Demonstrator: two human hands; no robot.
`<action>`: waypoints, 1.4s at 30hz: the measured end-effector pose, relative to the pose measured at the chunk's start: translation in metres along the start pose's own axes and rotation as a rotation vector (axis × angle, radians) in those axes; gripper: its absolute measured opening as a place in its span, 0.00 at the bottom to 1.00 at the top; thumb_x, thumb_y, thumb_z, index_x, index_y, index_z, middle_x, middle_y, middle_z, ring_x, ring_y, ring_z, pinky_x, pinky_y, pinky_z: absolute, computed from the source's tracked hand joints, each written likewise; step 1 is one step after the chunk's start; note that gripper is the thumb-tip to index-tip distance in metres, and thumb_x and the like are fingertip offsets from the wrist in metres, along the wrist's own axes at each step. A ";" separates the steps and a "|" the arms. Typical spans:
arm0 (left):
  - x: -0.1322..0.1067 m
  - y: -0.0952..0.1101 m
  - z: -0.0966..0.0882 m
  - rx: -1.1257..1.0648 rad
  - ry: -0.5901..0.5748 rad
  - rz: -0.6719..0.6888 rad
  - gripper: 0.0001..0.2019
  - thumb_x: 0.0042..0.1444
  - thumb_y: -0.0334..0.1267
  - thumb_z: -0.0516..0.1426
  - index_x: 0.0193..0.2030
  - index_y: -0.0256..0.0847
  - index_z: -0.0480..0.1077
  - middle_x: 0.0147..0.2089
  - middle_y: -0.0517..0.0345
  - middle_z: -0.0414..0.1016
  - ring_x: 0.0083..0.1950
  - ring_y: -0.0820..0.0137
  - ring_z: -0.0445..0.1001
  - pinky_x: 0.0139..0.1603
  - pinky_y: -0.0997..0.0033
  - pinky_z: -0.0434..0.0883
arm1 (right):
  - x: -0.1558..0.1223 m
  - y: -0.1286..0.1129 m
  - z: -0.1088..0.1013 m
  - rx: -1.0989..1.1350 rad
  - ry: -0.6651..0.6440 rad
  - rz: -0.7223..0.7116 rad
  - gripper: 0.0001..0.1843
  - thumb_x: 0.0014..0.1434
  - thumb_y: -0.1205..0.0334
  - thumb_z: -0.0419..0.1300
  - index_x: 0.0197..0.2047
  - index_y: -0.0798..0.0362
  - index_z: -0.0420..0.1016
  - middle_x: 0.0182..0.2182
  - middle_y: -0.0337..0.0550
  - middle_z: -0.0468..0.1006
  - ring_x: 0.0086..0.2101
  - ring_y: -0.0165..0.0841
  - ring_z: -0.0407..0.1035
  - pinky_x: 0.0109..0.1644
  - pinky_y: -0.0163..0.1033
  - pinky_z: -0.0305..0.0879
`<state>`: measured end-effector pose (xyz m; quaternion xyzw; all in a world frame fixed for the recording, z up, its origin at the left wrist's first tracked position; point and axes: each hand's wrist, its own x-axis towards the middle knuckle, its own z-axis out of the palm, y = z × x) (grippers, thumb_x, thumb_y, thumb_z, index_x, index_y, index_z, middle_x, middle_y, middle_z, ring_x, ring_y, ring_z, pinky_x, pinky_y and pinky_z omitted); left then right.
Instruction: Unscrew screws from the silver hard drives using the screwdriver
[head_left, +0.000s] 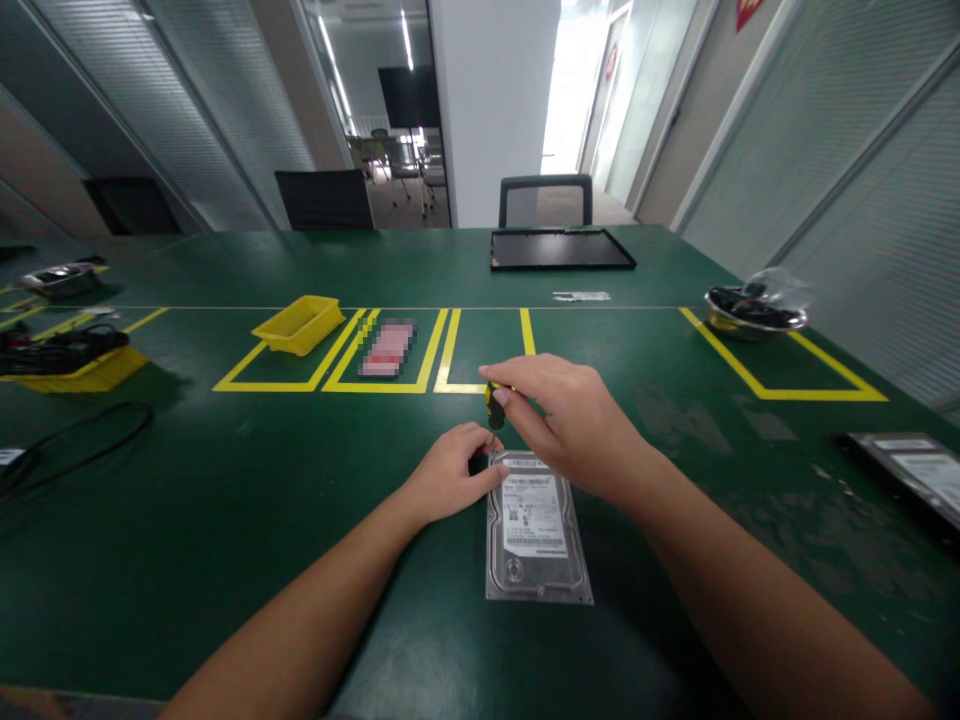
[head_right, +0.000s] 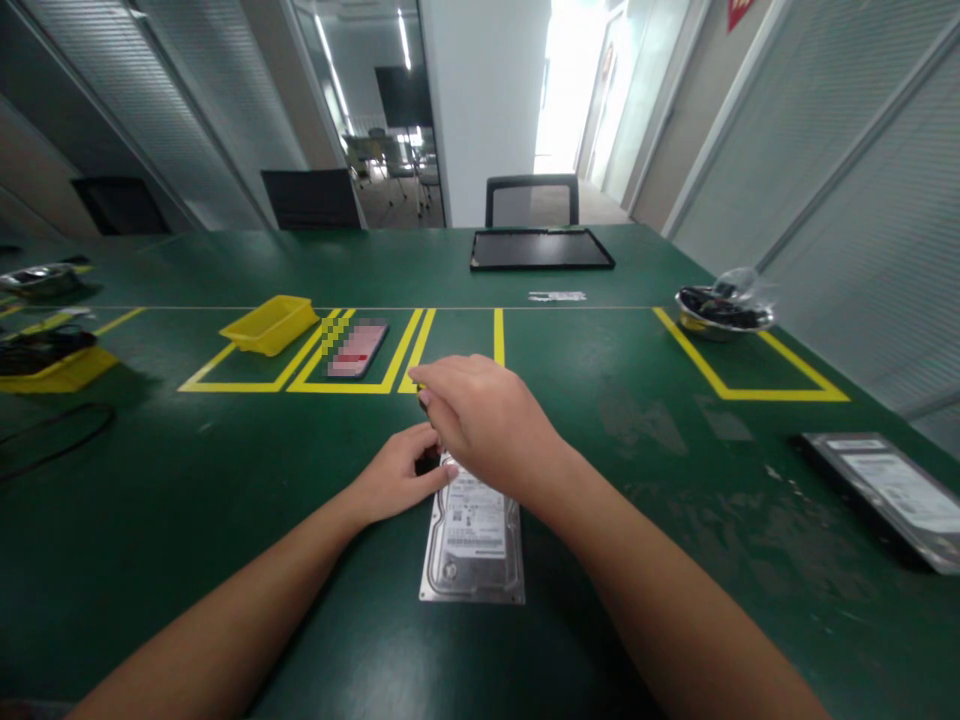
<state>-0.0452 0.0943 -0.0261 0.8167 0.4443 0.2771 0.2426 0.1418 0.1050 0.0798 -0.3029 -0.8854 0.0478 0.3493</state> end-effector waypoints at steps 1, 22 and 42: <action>0.000 0.000 0.000 0.001 0.000 -0.001 0.07 0.57 0.40 0.59 0.36 0.38 0.69 0.35 0.60 0.69 0.36 0.69 0.67 0.38 0.69 0.62 | 0.000 0.000 0.000 0.007 0.003 -0.001 0.16 0.66 0.67 0.52 0.50 0.61 0.77 0.46 0.50 0.81 0.45 0.39 0.74 0.52 0.46 0.69; -0.005 0.003 0.000 -0.008 0.019 -0.067 0.08 0.57 0.41 0.61 0.36 0.38 0.71 0.35 0.59 0.69 0.37 0.68 0.68 0.39 0.69 0.63 | 0.001 -0.001 0.002 0.027 0.000 0.027 0.12 0.65 0.65 0.56 0.47 0.61 0.77 0.40 0.48 0.80 0.42 0.36 0.73 0.49 0.41 0.67; -0.005 0.001 0.002 -0.001 0.024 -0.060 0.11 0.59 0.45 0.60 0.37 0.38 0.71 0.36 0.58 0.70 0.37 0.68 0.68 0.40 0.68 0.64 | 0.000 -0.004 0.000 -0.105 0.003 0.072 0.16 0.68 0.60 0.52 0.42 0.59 0.79 0.38 0.50 0.77 0.40 0.36 0.70 0.47 0.42 0.66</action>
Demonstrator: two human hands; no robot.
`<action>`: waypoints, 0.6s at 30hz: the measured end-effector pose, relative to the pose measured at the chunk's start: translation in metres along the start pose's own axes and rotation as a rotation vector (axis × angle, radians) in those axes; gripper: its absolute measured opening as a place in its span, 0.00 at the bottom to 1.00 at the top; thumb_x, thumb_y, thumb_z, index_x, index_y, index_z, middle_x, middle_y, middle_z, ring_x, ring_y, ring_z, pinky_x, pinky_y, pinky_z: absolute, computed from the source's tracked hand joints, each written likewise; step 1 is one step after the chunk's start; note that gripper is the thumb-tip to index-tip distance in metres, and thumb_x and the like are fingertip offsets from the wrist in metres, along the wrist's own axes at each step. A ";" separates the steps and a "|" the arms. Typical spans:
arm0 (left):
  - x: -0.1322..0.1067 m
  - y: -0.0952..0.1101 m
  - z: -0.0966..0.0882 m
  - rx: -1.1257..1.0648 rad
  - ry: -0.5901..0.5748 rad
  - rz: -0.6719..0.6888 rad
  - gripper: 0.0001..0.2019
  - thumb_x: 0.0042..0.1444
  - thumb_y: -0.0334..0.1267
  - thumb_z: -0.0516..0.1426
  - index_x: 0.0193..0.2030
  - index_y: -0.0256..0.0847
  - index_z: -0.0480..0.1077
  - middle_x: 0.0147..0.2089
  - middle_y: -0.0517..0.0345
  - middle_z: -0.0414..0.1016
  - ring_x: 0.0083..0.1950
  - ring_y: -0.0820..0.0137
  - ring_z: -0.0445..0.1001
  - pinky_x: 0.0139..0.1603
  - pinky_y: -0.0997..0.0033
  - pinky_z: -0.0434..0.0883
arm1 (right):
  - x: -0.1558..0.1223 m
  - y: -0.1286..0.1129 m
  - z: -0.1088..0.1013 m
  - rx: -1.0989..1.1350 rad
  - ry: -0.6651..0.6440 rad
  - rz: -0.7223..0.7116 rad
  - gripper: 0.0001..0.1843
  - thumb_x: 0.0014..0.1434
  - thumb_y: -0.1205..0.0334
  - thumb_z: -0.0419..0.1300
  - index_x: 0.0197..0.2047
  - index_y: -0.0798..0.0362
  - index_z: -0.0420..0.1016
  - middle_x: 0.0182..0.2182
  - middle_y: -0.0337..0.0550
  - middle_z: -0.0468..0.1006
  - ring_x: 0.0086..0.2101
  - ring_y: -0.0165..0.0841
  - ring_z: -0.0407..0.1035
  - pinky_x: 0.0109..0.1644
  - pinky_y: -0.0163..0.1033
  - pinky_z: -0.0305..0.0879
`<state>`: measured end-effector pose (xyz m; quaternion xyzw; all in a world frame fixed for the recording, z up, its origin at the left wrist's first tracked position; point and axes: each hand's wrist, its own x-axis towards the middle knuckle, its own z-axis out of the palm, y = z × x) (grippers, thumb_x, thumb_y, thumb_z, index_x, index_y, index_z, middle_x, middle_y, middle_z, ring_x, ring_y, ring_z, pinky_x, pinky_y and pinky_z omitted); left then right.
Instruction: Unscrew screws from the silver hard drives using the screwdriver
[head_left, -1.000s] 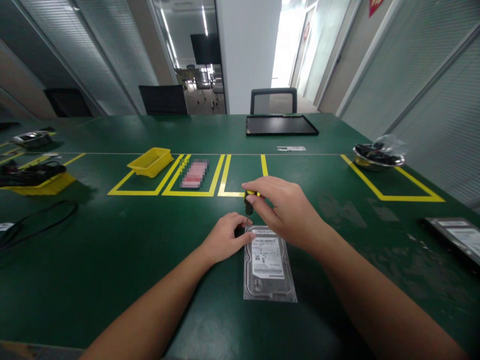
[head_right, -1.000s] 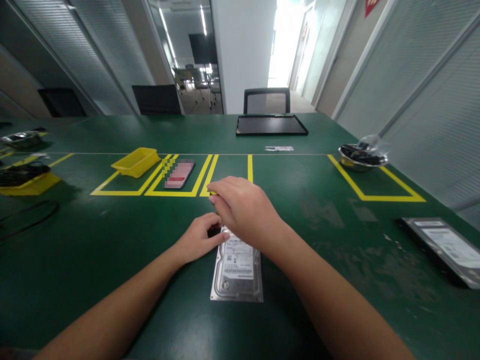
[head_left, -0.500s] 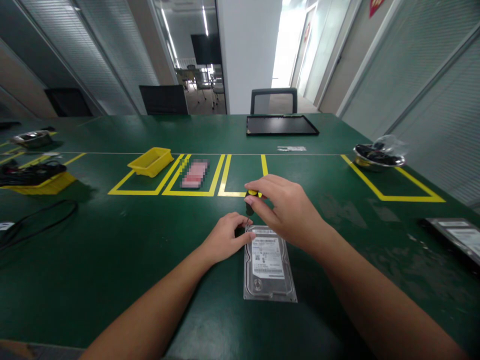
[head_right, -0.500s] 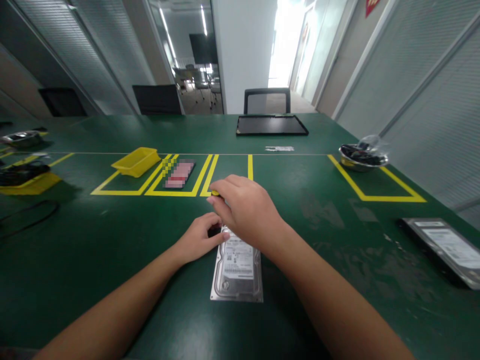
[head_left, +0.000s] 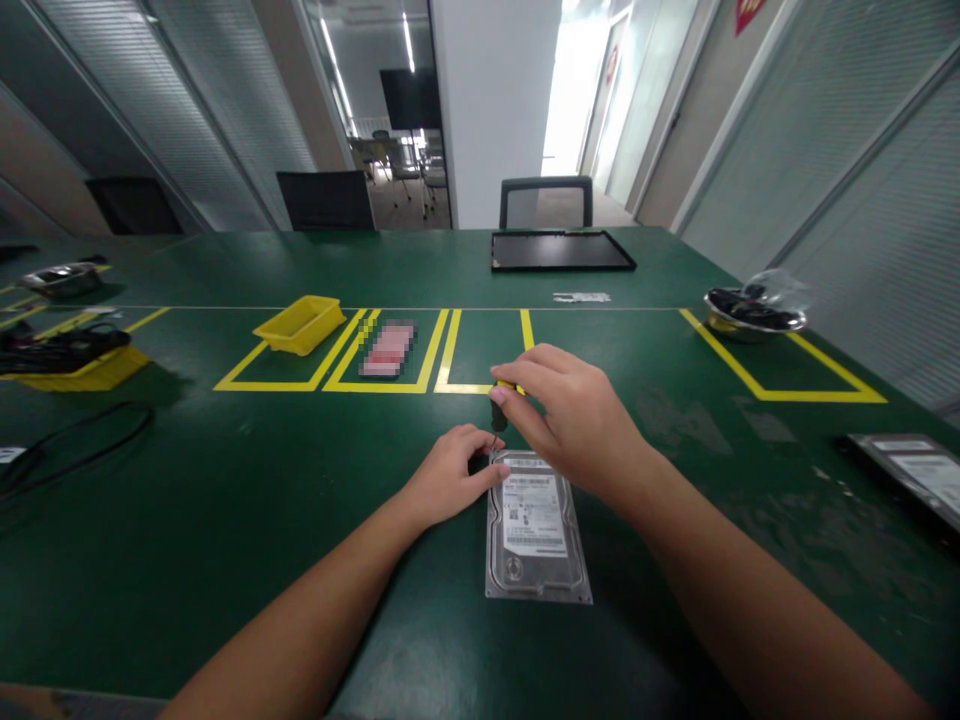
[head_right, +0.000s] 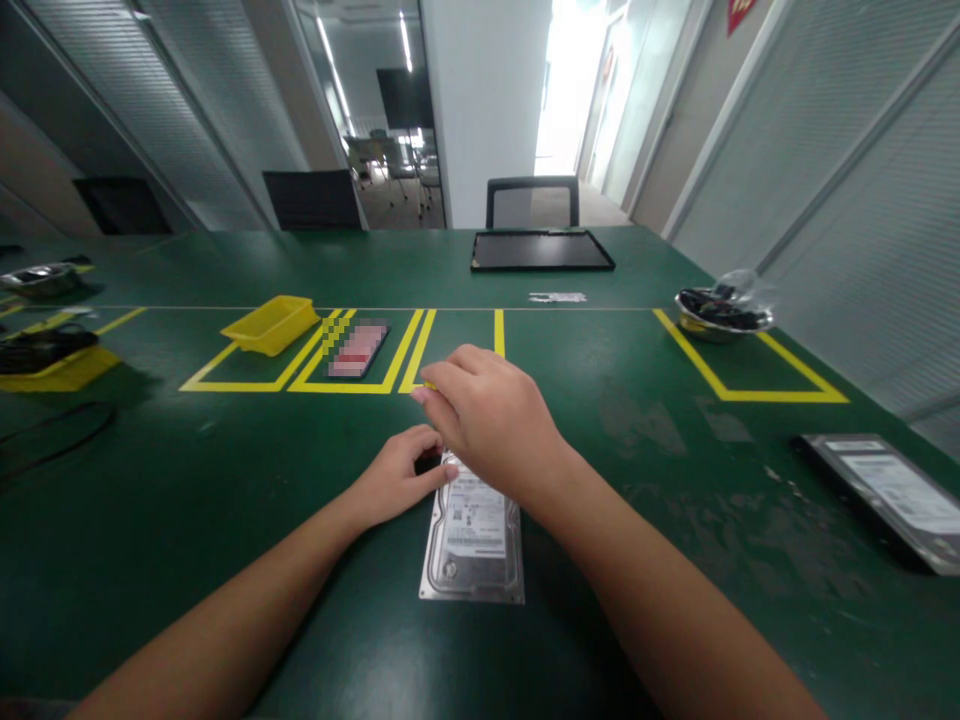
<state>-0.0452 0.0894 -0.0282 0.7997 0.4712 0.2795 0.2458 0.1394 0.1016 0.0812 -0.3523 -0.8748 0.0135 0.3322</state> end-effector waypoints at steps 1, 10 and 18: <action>0.000 0.000 0.000 0.001 0.000 0.002 0.11 0.59 0.45 0.60 0.37 0.38 0.71 0.36 0.58 0.70 0.37 0.67 0.68 0.40 0.68 0.64 | 0.000 0.000 0.000 -0.005 0.002 0.007 0.16 0.68 0.59 0.52 0.42 0.59 0.79 0.38 0.49 0.77 0.40 0.36 0.70 0.47 0.41 0.65; -0.002 -0.002 0.000 0.003 0.007 0.019 0.09 0.58 0.43 0.61 0.37 0.39 0.70 0.37 0.59 0.70 0.38 0.67 0.69 0.40 0.68 0.64 | -0.001 0.000 0.002 -0.032 0.046 0.017 0.15 0.65 0.57 0.57 0.38 0.60 0.78 0.33 0.47 0.75 0.36 0.35 0.69 0.40 0.40 0.63; -0.003 0.002 0.001 0.019 0.023 0.012 0.11 0.58 0.42 0.59 0.44 0.39 0.68 0.39 0.57 0.71 0.40 0.66 0.70 0.42 0.66 0.65 | -0.003 0.002 0.007 -0.004 0.116 0.003 0.13 0.64 0.55 0.58 0.41 0.59 0.74 0.34 0.45 0.74 0.34 0.32 0.66 0.38 0.38 0.63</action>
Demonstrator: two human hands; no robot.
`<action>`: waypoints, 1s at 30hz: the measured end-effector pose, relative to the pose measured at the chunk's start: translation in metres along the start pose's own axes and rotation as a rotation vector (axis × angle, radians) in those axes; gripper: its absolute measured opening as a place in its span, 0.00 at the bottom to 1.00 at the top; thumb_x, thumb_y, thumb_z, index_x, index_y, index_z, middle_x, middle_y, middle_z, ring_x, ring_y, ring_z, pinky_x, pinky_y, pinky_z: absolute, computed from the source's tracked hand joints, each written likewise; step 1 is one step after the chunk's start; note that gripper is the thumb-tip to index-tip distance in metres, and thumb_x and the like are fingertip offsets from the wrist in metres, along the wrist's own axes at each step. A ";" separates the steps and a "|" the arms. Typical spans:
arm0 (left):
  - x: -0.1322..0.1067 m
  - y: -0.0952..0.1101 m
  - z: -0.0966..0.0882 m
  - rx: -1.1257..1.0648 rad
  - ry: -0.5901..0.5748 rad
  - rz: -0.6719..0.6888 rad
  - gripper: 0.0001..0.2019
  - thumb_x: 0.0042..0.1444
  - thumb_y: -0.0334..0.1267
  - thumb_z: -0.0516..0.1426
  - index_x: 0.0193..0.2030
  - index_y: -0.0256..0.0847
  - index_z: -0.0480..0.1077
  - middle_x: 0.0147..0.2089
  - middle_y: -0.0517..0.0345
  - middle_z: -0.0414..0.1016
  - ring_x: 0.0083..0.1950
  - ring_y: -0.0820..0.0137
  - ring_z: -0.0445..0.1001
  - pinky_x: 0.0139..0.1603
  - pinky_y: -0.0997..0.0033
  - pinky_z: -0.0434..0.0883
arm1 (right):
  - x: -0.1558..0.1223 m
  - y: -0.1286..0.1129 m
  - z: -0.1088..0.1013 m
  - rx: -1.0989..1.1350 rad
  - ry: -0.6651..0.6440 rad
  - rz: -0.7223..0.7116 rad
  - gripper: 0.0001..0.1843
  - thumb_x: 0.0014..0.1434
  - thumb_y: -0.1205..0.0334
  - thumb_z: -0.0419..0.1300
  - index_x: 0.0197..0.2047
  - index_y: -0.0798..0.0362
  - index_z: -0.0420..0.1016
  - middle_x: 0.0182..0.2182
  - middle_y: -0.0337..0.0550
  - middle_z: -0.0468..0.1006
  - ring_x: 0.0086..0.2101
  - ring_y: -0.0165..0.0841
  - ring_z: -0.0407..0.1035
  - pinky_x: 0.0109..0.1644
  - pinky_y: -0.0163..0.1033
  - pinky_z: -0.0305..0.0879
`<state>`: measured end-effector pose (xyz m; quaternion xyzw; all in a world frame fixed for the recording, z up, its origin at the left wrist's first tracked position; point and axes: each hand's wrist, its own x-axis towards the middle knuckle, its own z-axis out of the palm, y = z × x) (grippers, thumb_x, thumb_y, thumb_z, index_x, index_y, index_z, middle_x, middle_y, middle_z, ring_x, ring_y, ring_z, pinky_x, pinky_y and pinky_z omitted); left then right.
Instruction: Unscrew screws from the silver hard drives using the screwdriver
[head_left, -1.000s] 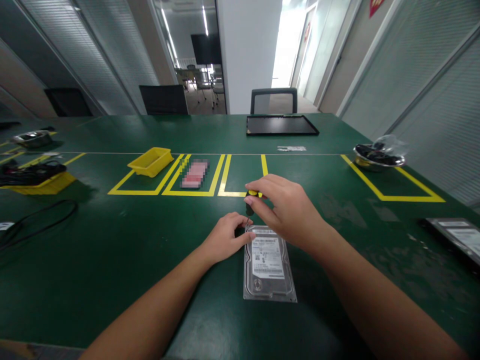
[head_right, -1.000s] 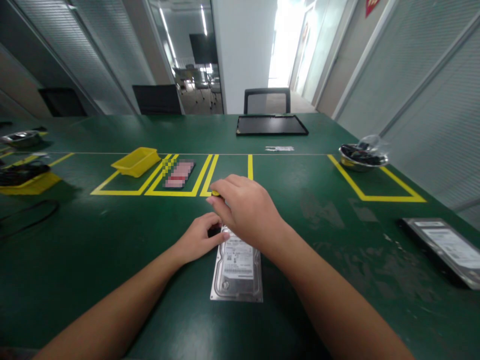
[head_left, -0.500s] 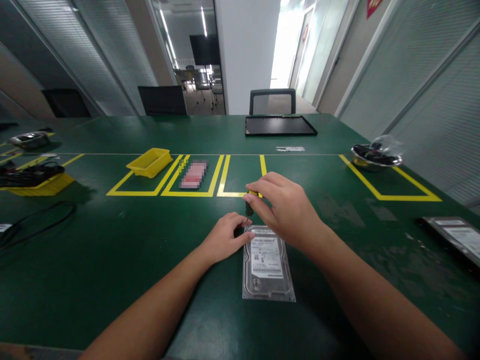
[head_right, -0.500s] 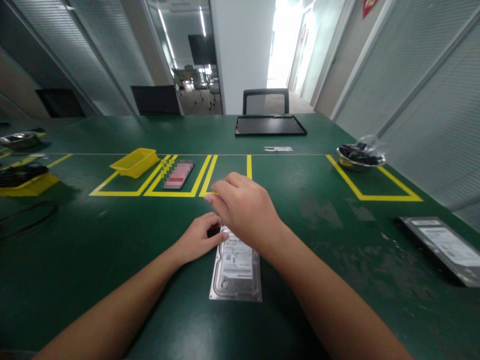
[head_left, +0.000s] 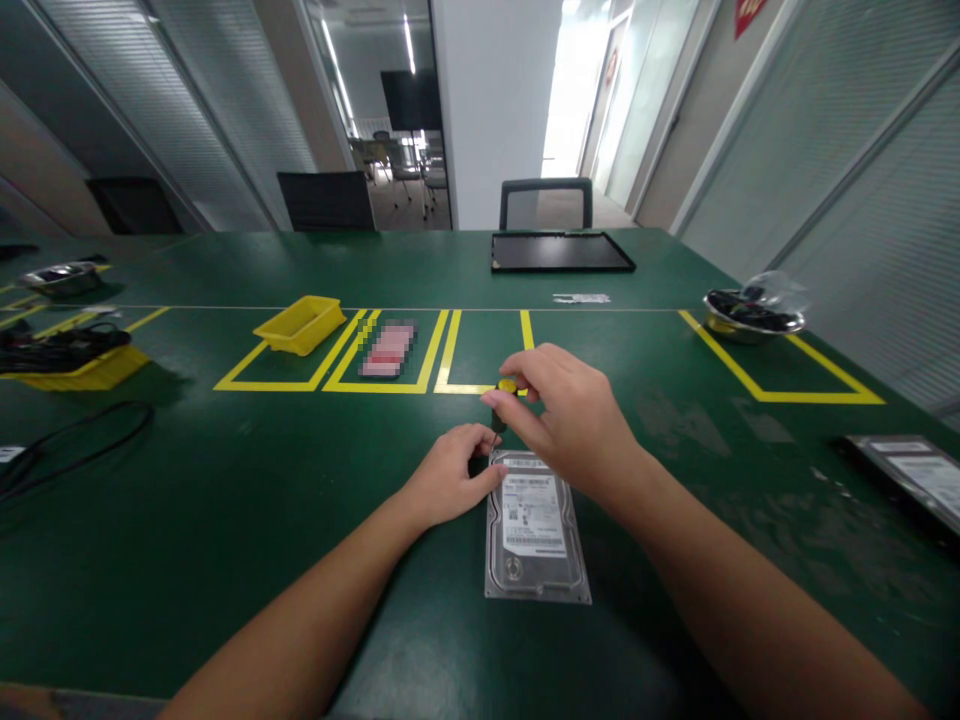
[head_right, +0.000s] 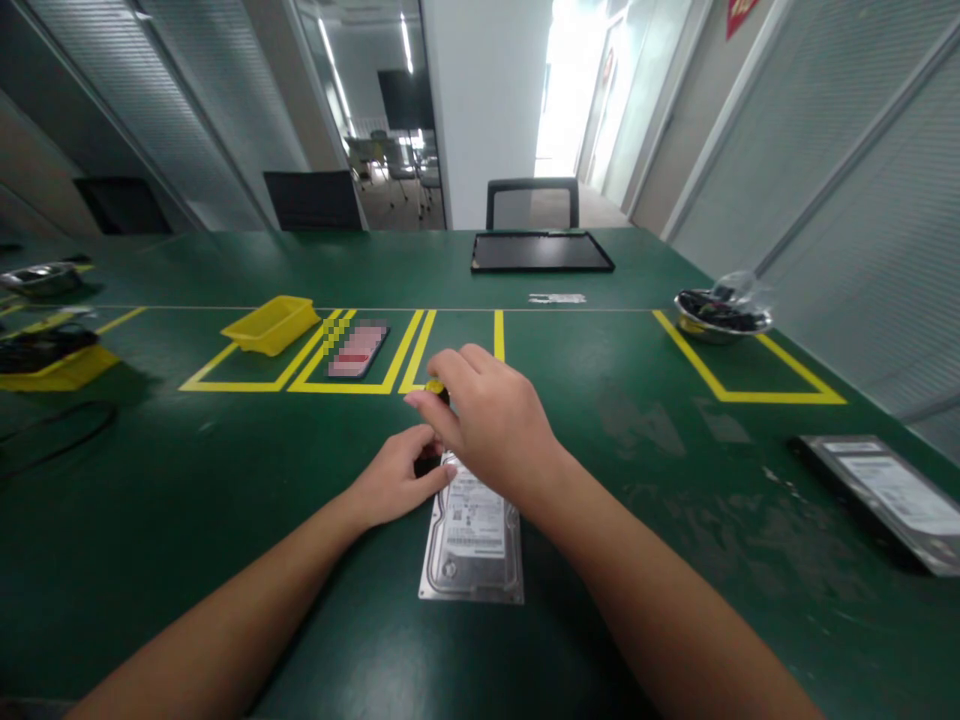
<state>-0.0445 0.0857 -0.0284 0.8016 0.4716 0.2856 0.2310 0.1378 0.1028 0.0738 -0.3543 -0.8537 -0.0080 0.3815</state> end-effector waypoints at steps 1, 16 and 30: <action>0.000 0.001 0.000 0.021 0.008 0.004 0.11 0.58 0.42 0.58 0.44 0.39 0.67 0.40 0.56 0.71 0.40 0.65 0.70 0.43 0.65 0.65 | 0.000 0.000 0.001 0.002 0.003 -0.001 0.13 0.64 0.55 0.59 0.40 0.58 0.74 0.34 0.44 0.74 0.33 0.32 0.66 0.38 0.38 0.63; -0.004 0.009 -0.002 0.303 -0.009 -0.061 0.18 0.57 0.55 0.59 0.38 0.41 0.66 0.36 0.56 0.72 0.40 0.60 0.66 0.41 0.61 0.59 | 0.001 -0.001 -0.001 -0.007 -0.034 0.031 0.12 0.65 0.56 0.58 0.34 0.55 0.70 0.32 0.42 0.72 0.33 0.31 0.64 0.37 0.37 0.59; -0.002 0.006 0.002 0.159 -0.037 -0.137 0.17 0.58 0.54 0.59 0.35 0.41 0.66 0.34 0.59 0.72 0.38 0.63 0.68 0.39 0.64 0.58 | 0.002 0.001 0.000 -0.056 -0.032 0.019 0.14 0.65 0.54 0.58 0.33 0.55 0.69 0.31 0.42 0.70 0.32 0.31 0.63 0.36 0.37 0.58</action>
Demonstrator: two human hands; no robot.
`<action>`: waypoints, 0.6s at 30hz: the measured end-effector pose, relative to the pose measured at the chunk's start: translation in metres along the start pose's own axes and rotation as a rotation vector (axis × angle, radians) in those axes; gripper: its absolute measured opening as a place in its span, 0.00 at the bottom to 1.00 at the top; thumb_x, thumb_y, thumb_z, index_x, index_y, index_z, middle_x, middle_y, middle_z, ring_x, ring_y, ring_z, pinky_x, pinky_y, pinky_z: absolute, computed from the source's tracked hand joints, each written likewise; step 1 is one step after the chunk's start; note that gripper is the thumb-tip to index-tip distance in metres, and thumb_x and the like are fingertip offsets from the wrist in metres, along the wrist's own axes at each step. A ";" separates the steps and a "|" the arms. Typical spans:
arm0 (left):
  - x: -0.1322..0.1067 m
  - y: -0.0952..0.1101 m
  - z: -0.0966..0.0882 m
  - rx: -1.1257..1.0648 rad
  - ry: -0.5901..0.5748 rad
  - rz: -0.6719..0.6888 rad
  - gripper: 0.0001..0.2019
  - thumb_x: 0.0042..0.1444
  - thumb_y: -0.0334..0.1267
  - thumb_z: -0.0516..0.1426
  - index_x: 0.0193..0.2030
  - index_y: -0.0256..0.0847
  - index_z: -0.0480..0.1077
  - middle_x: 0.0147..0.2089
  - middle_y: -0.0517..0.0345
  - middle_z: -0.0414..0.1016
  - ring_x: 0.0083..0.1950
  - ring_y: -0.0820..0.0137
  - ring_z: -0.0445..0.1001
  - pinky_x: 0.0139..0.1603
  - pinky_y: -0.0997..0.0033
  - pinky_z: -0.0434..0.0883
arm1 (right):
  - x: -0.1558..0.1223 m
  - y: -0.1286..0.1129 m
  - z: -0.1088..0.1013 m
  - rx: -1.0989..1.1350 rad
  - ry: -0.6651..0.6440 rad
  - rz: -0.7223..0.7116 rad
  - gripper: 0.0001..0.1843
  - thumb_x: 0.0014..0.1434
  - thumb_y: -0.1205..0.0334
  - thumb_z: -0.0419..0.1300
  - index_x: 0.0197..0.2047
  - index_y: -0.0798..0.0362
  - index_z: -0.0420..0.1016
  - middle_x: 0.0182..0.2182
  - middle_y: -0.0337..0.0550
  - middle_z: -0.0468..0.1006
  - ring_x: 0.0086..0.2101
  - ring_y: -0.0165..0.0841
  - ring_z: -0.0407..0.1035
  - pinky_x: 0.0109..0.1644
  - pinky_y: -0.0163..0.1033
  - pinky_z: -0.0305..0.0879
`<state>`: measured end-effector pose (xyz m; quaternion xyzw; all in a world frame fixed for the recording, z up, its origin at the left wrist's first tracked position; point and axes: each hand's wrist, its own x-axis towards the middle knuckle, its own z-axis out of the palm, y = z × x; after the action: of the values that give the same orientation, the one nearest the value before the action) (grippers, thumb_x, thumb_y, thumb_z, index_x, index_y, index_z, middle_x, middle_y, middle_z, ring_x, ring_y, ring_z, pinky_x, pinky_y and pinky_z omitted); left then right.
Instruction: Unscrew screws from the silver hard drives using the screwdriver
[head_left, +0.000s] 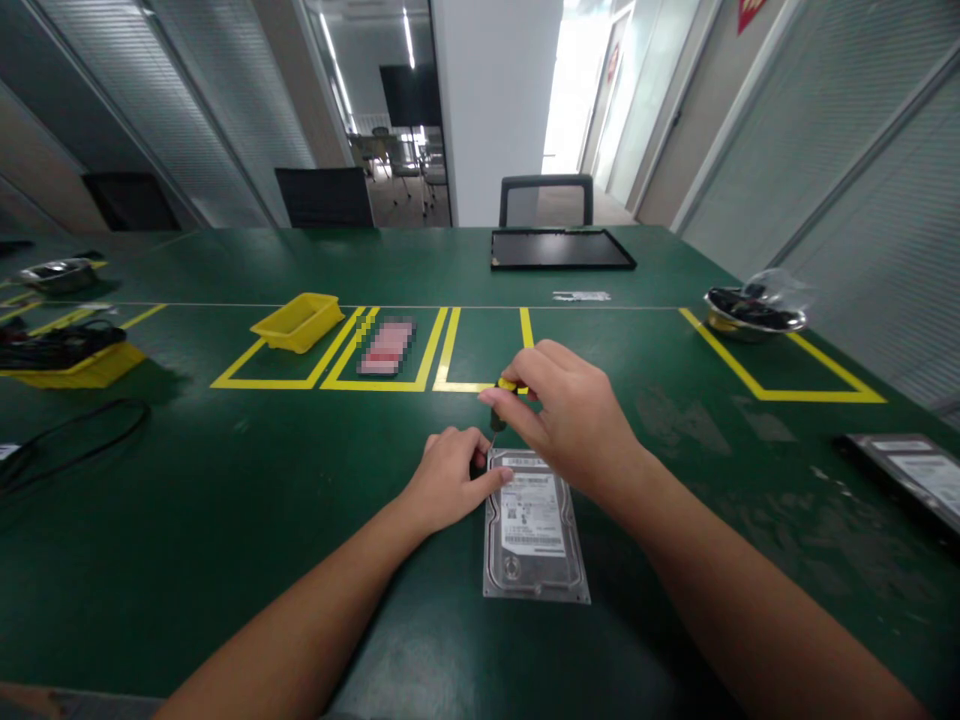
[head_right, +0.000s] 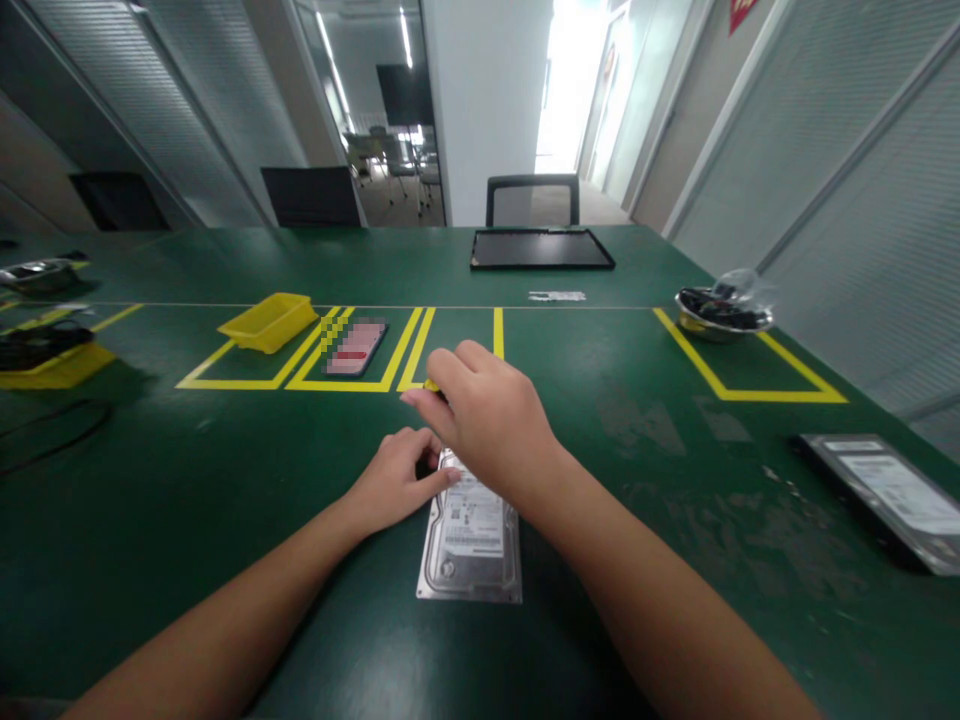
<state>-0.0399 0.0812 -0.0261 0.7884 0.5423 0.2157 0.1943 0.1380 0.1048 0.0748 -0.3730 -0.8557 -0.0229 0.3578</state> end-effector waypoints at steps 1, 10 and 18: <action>0.000 0.000 0.000 -0.001 0.000 0.001 0.17 0.58 0.54 0.59 0.35 0.41 0.66 0.34 0.59 0.72 0.38 0.63 0.68 0.39 0.64 0.58 | 0.000 0.000 0.000 0.001 -0.002 0.000 0.13 0.65 0.54 0.58 0.33 0.55 0.69 0.31 0.42 0.70 0.32 0.31 0.63 0.36 0.37 0.58; 0.001 0.001 0.000 0.043 0.006 0.030 0.18 0.57 0.55 0.59 0.35 0.41 0.66 0.32 0.60 0.72 0.36 0.64 0.68 0.38 0.65 0.57 | -0.001 -0.001 -0.001 0.013 -0.019 0.004 0.12 0.66 0.55 0.57 0.34 0.55 0.70 0.32 0.42 0.70 0.33 0.31 0.64 0.37 0.37 0.58; 0.001 0.002 -0.001 0.038 0.001 0.026 0.18 0.57 0.55 0.59 0.34 0.41 0.65 0.32 0.60 0.72 0.36 0.64 0.67 0.36 0.65 0.56 | -0.003 -0.002 -0.003 0.026 -0.039 -0.002 0.11 0.66 0.56 0.57 0.35 0.55 0.70 0.33 0.42 0.71 0.34 0.31 0.64 0.38 0.37 0.58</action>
<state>-0.0388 0.0815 -0.0241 0.7988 0.5361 0.2084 0.1763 0.1397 0.1009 0.0756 -0.3680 -0.8630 -0.0048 0.3459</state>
